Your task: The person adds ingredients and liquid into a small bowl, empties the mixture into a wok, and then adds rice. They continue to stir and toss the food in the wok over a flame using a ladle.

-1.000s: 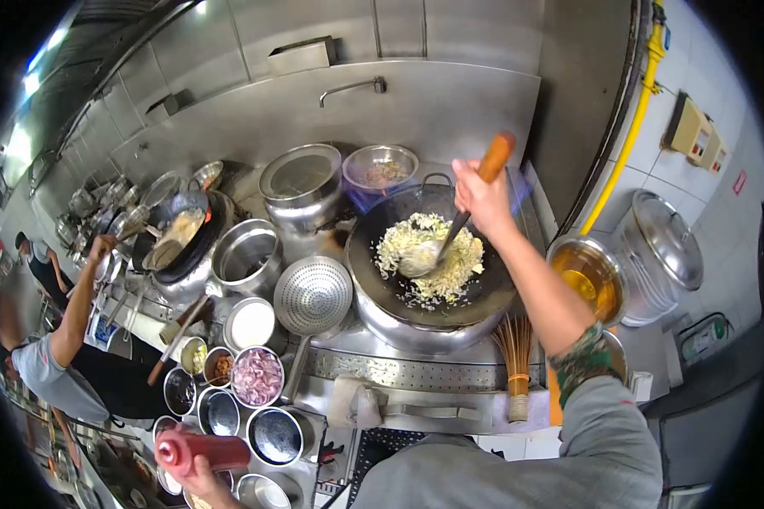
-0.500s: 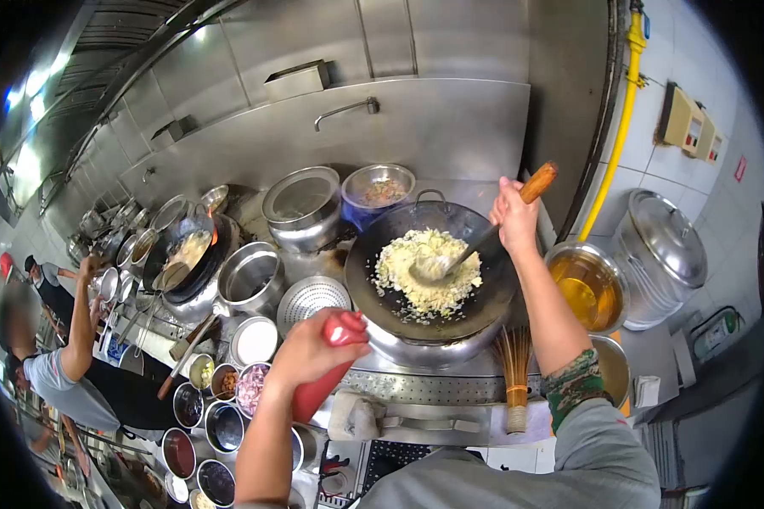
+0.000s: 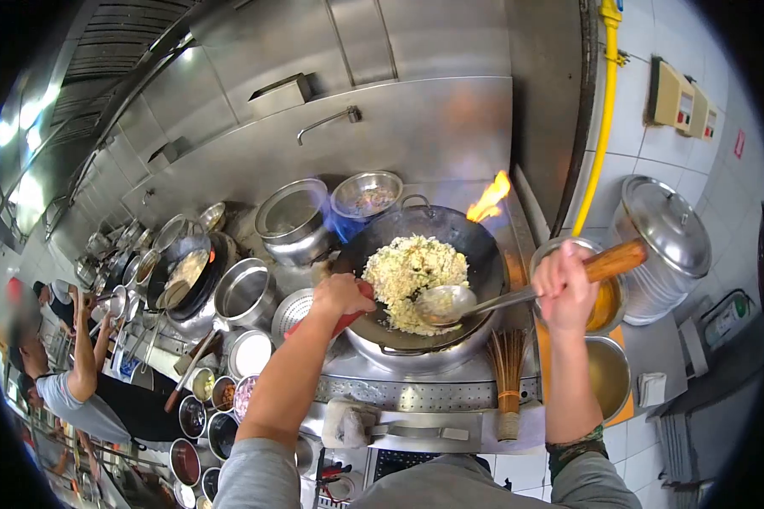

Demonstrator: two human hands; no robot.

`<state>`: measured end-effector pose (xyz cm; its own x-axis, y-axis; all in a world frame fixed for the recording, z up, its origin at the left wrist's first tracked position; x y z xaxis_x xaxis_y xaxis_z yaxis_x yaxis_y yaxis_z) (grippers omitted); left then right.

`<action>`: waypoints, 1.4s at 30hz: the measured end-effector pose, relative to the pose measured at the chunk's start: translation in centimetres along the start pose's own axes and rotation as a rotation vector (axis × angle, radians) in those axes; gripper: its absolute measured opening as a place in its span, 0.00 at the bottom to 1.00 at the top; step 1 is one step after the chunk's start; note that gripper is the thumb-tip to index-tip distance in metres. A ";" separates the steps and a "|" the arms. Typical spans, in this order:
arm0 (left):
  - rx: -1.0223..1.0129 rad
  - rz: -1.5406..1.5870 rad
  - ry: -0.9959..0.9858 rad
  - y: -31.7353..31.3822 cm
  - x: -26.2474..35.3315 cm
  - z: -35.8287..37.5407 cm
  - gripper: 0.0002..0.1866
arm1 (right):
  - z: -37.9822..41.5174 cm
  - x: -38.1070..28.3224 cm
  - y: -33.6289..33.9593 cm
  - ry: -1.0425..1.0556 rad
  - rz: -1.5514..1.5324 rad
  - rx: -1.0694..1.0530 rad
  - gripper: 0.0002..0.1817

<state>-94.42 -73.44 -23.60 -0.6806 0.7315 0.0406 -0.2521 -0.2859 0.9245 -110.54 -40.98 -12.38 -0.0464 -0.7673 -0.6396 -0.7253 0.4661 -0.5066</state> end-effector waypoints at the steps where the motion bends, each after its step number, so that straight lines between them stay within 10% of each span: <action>1: 0.002 0.057 0.008 0.1 0.1 0.2 0.38 | -0.4 -0.9 0.3 0.015 0.019 0.068 0.18; 8: 0.374 0.617 -0.282 1.8 -5.0 1.2 0.39 | -6.4 0.3 0.1 0.127 0.137 0.147 0.19; 14: 0.581 0.951 -0.326 4.7 -12.6 16.2 0.32 | -12.1 13.1 0.0 -0.233 0.110 -0.030 0.23; 25: 1.063 0.826 0.433 -6.1 -26.4 39.5 0.33 | -18.2 17.0 -2.4 -0.379 0.115 -0.149 0.08; 30: 1.223 0.818 0.828 -16.6 -28.5 42.9 0.32 | -15.2 12.9 -1.5 -0.389 0.196 -0.055 0.16; 39: 1.279 0.504 0.888 -26.1 -30.3 42.8 0.39 | -8.2 15.8 -10.5 -0.166 0.157 -0.071 0.13; 42: 1.248 0.172 0.935 -18.2 -23.6 42.4 0.39 | -11.5 14.2 -10.2 -0.279 0.292 -0.087 0.12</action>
<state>-44.64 -59.24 -25.34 -0.9283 -0.0180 0.3713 0.2546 0.6969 0.6704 -111.75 -61.71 -9.64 -0.0796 -0.4537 -0.8876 -0.7650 0.5987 -0.2374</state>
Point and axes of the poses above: each hand's wrist, its own z-axis away from the middle knuckle, its own y-axis out of the back of the hand, x = y × z, the point moved 10 cm from there along -z, towards the middle knuckle, and after that the axes turned 10 degrees about -x, right-handed, at the moved point
